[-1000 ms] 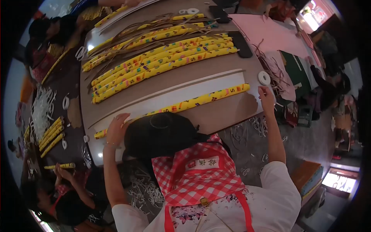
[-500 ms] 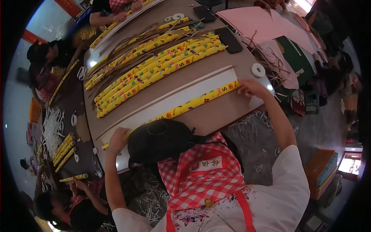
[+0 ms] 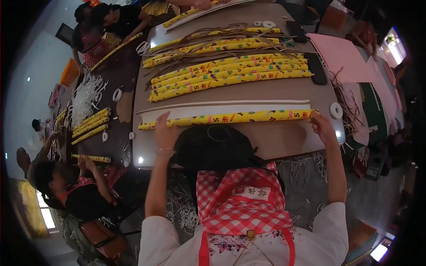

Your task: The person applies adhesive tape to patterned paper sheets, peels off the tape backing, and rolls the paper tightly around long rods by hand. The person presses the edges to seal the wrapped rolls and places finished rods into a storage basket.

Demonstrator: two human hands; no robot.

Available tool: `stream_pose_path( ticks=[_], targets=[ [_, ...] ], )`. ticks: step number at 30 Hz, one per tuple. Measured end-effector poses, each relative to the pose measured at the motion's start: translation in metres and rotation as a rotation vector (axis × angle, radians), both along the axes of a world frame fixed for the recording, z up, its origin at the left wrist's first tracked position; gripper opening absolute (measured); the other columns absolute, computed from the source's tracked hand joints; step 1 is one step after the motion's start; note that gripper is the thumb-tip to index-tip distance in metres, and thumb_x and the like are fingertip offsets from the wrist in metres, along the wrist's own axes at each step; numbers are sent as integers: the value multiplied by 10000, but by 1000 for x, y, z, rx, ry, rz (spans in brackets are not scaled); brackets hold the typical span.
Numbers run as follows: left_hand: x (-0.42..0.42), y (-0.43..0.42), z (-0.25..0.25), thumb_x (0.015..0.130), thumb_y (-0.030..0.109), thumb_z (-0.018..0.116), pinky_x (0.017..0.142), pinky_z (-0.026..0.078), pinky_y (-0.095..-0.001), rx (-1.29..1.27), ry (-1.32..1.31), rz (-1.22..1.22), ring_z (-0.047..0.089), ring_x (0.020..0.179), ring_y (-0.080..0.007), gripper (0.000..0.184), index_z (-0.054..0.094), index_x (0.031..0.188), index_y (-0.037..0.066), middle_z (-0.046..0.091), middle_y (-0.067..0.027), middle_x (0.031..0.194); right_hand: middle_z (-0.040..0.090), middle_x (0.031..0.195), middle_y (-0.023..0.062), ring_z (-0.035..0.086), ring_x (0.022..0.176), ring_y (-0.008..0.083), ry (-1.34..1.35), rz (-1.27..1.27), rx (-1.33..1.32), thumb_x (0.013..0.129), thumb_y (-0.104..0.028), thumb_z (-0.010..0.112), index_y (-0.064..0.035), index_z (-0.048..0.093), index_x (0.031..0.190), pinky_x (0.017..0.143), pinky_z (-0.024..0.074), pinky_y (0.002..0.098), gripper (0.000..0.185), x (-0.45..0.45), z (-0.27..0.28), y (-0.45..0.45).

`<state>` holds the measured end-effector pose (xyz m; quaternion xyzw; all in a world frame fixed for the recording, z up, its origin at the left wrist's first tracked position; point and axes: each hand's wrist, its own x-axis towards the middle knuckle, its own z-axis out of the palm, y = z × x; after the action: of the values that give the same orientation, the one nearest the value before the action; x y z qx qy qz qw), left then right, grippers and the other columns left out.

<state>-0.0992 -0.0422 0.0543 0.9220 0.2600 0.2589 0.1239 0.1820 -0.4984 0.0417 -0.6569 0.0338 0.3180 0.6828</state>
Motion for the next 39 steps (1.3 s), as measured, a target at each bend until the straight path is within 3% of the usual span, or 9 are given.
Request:
stream_pose_path(
  ticks=[3, 7, 11, 14, 21, 25, 29, 34, 39],
  targets=[
    [9, -94, 15, 860, 100, 578, 896, 447, -338, -1257, -470, 17, 553, 1041, -232, 347, 494, 1180, -6, 566, -124, 1101, 620, 692, 14, 420, 481, 17, -76, 19, 35, 877, -330, 588, -87, 588, 898, 422, 306, 170, 244, -9, 13, 1],
    [35, -153, 21, 915, 90, 484, 983, 394, -352, -2012, -782, -40, 492, 1134, -303, 313, 443, 1191, -50, 516, -189, 1144, 596, 696, 19, 367, 450, 15, -279, 32, 2, 916, -301, 530, -76, 573, 926, 399, 269, 164, 229, -14, 34, 1],
    [66, -141, 24, 924, 172, 491, 999, 363, -375, -2014, -735, 52, 447, 1161, -312, 357, 414, 1152, -92, 477, -210, 1174, 568, 691, -2, 343, 438, 3, -355, 70, 18, 951, -264, 466, -57, 563, 967, 380, 243, 159, 228, -19, 41, -13],
    [79, -130, 13, 869, 353, 586, 951, 400, -401, -1980, -676, 422, 490, 1070, -283, 486, 448, 1138, -28, 501, -171, 1115, 548, 688, -18, 339, 450, 1, -433, 106, 14, 956, -279, 454, -75, 538, 896, 398, 235, 167, 229, -33, 45, -25],
    [82, -125, 11, 797, 285, 690, 747, 505, -451, -2007, -871, 416, 574, 915, -270, 429, 519, 1065, -4, 571, -126, 1015, 587, 739, 19, 421, 527, 35, -658, 104, -12, 956, -306, 445, -32, 570, 1020, 464, 323, 204, 308, -78, 18, -55],
    [85, -124, 16, 749, 237, 633, 691, 491, -381, -1846, -1179, 459, 559, 847, -230, 347, 523, 987, 10, 544, -99, 916, 590, 739, 27, 448, 536, 62, -669, 155, 4, 956, -306, 439, -25, 554, 962, 478, 355, 208, 303, -104, 20, -50],
    [81, -94, 25, 770, 285, 622, 610, 485, -326, -1705, -950, 627, 578, 747, -215, 349, 541, 973, 13, 559, -97, 918, 570, 628, 46, 513, 515, 92, -404, 152, 30, 941, -284, 467, -16, 547, 960, 463, 401, 218, 281, -131, 16, -24],
    [75, -57, 7, 839, 397, 556, 737, 484, -365, -1575, -1074, 392, 569, 866, -223, 401, 537, 1016, 38, 572, -88, 956, 597, 679, 28, 539, 544, 78, -239, 98, 76, 901, -242, 543, -25, 546, 995, 485, 434, 206, 236, -159, 20, 11],
    [68, -5, 14, 875, 444, 439, 811, 473, -428, -1694, -870, 389, 562, 943, -256, 416, 523, 1068, 85, 576, -86, 999, 589, 699, 84, 550, 601, 89, -864, 263, -46, 856, -164, 622, 16, 565, 981, 549, 448, 240, 226, -175, 37, 32]
  ],
)
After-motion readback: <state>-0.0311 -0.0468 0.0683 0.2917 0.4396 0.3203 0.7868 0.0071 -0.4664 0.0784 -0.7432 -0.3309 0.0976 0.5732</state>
